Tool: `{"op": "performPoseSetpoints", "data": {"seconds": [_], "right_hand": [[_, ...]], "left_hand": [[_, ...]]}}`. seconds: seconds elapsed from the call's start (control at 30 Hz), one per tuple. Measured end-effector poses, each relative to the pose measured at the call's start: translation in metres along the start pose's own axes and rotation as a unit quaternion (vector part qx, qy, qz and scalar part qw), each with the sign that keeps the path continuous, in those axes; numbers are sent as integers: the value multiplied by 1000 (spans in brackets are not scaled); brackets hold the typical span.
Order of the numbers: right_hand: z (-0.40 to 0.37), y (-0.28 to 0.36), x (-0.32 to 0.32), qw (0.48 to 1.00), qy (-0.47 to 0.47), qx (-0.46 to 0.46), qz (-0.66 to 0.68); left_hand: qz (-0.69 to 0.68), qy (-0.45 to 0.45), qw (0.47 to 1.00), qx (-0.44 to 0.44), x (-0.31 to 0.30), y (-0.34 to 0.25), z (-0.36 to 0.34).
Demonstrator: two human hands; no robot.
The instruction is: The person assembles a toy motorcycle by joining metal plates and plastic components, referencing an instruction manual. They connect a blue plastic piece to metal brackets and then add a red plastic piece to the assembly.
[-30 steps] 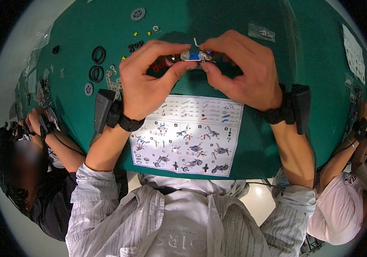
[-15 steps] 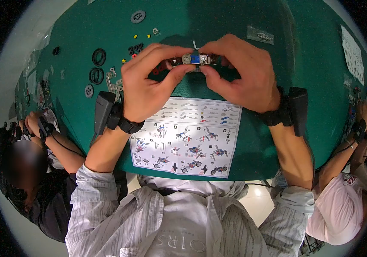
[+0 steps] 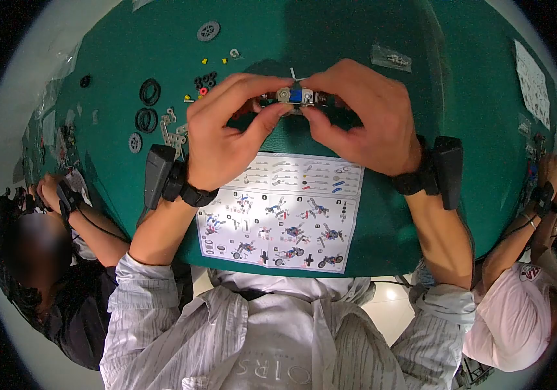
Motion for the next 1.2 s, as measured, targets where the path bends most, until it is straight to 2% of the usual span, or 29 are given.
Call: {"op": "performPoseSetpoints", "data": {"seconds": [0.87, 1.2], "right_hand": [[-1, -3, 0, 1000, 4, 11, 5], [-1, -5, 0, 1000, -2, 11, 16]], "left_hand": [[0, 2, 1000, 9, 0, -1, 2], [-20, 5, 1000, -17, -1, 3, 2]]}}
Point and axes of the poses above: each hand's wrist, its own z-axis towards the middle knuckle, its own x-axis out of the palm, y = z × x, the point moved 10 cm from there along z, towards the middle knuckle, and after that the axes turned 7 degrees about -y, right-handed, at the moved point
